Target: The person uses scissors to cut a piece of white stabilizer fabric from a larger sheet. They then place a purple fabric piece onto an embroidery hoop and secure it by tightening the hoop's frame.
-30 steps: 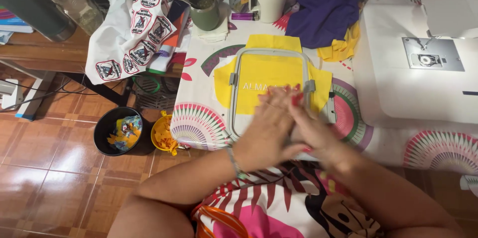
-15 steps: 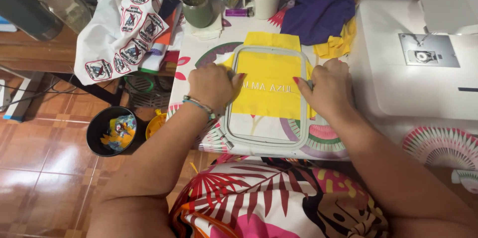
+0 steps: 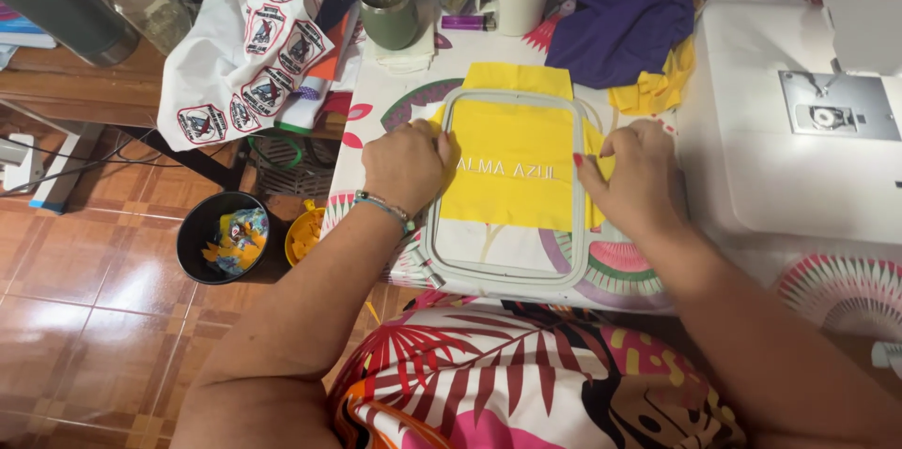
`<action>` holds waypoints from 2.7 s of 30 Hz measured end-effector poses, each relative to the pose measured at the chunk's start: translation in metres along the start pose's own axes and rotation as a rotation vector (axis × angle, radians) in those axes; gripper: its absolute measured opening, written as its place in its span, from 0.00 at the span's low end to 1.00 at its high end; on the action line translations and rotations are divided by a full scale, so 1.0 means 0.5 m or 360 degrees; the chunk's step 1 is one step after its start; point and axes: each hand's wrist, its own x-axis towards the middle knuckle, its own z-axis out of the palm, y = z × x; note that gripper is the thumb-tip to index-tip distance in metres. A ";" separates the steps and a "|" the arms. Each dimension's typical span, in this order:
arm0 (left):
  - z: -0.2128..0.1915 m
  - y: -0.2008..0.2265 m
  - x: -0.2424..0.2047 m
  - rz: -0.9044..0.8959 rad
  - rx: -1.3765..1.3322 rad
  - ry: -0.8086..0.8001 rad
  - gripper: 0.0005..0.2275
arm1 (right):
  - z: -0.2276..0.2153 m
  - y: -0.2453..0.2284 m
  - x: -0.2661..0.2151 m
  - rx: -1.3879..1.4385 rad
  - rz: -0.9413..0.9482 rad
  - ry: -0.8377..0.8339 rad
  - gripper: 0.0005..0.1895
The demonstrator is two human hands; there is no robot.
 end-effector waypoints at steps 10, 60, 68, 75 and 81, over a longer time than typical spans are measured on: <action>-0.001 0.003 0.005 -0.0008 -0.0064 -0.0087 0.22 | 0.009 0.001 0.000 0.0374 0.0283 -0.0333 0.13; 0.065 -0.039 0.049 0.0034 -0.0065 -0.0018 0.18 | -0.036 -0.234 -0.130 0.0090 -0.0840 -0.0704 0.24; 0.053 -0.043 0.047 -0.0030 -0.0105 -0.0106 0.17 | -0.081 -0.271 -0.102 0.0081 -0.0742 -0.0735 0.26; 0.048 -0.038 0.044 -0.0058 -0.0074 -0.0132 0.16 | -0.129 -0.291 -0.061 0.0177 -0.0533 -0.1038 0.29; 0.068 -0.046 0.048 -0.0024 -0.0040 -0.0153 0.14 | -0.100 -0.280 -0.088 0.0128 -0.0626 -0.0766 0.29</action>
